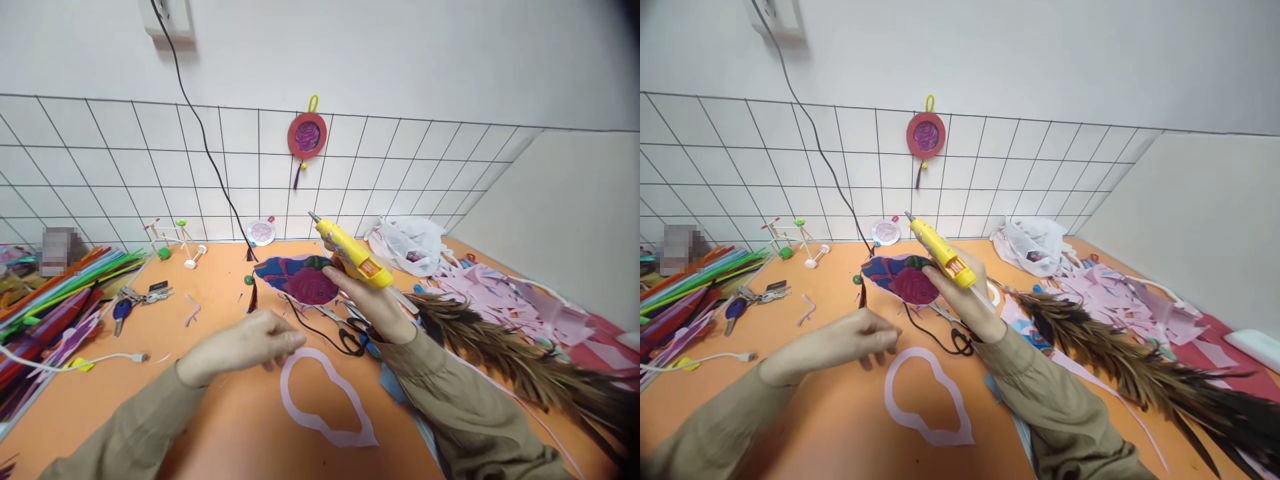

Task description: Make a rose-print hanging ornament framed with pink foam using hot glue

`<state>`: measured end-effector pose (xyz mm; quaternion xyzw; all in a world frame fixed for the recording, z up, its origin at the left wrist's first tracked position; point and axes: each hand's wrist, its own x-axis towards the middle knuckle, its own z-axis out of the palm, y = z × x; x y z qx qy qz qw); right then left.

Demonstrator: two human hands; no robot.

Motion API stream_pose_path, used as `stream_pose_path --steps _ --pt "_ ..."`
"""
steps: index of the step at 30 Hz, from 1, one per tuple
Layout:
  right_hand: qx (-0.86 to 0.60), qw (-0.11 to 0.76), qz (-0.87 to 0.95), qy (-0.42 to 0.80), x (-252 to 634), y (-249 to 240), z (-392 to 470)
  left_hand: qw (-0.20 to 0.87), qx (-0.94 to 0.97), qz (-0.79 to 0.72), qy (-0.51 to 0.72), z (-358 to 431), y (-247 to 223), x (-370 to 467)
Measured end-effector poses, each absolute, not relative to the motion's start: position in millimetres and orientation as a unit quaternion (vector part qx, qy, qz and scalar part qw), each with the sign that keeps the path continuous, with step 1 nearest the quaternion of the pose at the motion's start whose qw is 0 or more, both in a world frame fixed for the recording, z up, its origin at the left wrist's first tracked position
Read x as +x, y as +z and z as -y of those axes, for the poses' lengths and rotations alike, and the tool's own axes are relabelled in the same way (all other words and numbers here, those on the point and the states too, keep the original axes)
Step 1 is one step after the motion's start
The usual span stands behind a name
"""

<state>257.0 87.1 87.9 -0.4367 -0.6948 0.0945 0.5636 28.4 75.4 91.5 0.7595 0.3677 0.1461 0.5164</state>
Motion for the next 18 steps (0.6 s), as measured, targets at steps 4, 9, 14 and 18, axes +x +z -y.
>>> stream_pose_path --steps 4,9,14,18 --pt "-0.416 0.584 0.686 0.121 259 84 -85 0.682 0.582 -0.343 0.282 -101 57 44" --pt "-0.416 0.586 0.675 0.167 259 87 -78 0.797 0.416 -0.165 0.406 -111 43 48" --pt "-0.419 0.573 0.68 0.184 254 89 -73 0.805 0.34 -0.121 0.471 -104 45 49" --pt "-0.417 0.575 0.679 0.187 251 90 -71 0.787 0.354 -0.118 0.491 -97 48 53"
